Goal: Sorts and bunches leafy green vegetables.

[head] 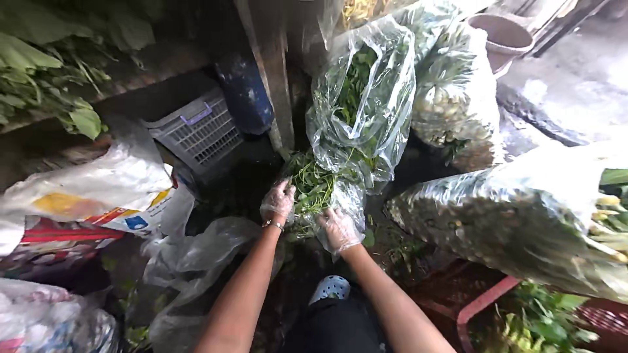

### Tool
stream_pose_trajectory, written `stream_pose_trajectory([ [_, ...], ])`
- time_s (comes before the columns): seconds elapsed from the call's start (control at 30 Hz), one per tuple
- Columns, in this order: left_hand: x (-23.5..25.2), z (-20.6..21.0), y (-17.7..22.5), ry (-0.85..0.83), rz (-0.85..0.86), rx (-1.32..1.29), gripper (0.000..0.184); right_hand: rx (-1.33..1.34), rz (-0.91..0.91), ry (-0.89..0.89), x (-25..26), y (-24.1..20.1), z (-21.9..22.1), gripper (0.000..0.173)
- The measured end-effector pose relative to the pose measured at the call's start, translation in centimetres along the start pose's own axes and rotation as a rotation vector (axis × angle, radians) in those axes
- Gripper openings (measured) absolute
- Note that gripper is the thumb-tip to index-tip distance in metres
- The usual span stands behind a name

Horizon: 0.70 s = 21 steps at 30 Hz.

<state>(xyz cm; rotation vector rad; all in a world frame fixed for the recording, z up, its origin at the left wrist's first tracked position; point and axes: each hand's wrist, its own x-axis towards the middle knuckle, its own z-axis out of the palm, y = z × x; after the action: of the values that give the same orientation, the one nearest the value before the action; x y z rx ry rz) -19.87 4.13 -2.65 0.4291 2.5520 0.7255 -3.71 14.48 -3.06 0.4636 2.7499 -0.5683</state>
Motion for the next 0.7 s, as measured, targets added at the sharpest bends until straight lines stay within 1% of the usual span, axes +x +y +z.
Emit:
stream_pose_trajectory([
  [0.03,-0.2,-0.2,-0.1,-0.025,-0.014,-0.013,0.045,0.011,0.035,-0.002,0.4,0.1,0.7,0.045],
  [0.07,-0.5,-0.5,-0.4,-0.016,-0.016,-0.057,0.046,0.028,0.079,-0.013,0.7,0.3,0.9,0.043],
  [0.1,-0.9,-0.7,-0.9,0.050,0.001,-0.107,0.050,0.050,0.107,-0.005,0.9,0.6,0.7,0.038],
  [0.13,-1.3,-0.7,-1.4,0.163,0.048,-0.142,0.054,0.089,0.106,0.030,0.8,0.8,0.3,0.035],
  [0.17,-1.9,-0.6,-1.8,0.301,0.141,-0.156,0.053,0.144,0.086,0.081,0.4,1.0,-0.2,0.033],
  [0.2,-2.5,-0.4,-1.9,0.398,0.282,-0.148,0.046,0.209,0.052,0.147,-0.3,1.3,-0.9,0.032],
  [0.23,-3.4,-0.4,-1.5,0.352,0.420,-0.112,0.039,0.281,-0.003,0.260,-1.0,1.8,-1.1,0.032],
  [0.27,-4.2,-0.3,-0.9,0.211,0.552,-0.048,0.037,0.358,-0.063,0.390,-1.7,2.5,-1.2,0.032],
  [0.3,-4.5,-0.1,-0.4,0.050,0.649,0.040,0.041,0.436,-0.112,0.530,-2.4,3.0,-1.3,0.032],
  [0.33,-4.5,0.1,0.3,-0.141,0.649,0.161,0.047,0.517,-0.128,0.652,-3.2,3.5,-1.6,0.032],
  [0.37,-4.3,0.4,0.9,-0.262,0.614,0.271,0.049,0.594,-0.123,0.758,-4.2,3.8,-2.1,0.031],
  [0.4,-4.1,0.5,1.5,-0.312,0.572,0.327,0.047,0.654,-0.124,0.859,-5.2,4.1,-2.9,0.029],
  [0.43,-4.1,0.3,2.1,-0.319,0.550,0.319,0.043,0.689,-0.139,0.946,-6.3,4.4,-3.8,0.029],
  [0.47,-4.3,0.1,2.6,-0.288,0.562,0.255,0.041,0.704,-0.173,1.021,-7.5,4.8,-4.8,0.028],
  [0.53,-4.7,-0.9,3.4,-0.233,0.643,0.047,0.039,0.700,-0.247,1.126,-10.3,5.5,-7.3,0.024],
  [0.6,-5.1,-2.8,3.9,-0.202,0.744,-0.141,0.036,0.629,-0.310,1.180,-13.4,6.1,-10.5,0.020],
  [0.67,-5.8,-5.2,4.7,-0.113,0.852,-0.274,0.029,0.546,-0.347,1.238,-16.4,6.7,-13.7,0.019],
  [0.7,-6.4,-6.8,5.4,-0.101,0.890,-0.308,0.028,0.516,-0.360,1.284,-18.0,6.8,-15.0,0.019],
])
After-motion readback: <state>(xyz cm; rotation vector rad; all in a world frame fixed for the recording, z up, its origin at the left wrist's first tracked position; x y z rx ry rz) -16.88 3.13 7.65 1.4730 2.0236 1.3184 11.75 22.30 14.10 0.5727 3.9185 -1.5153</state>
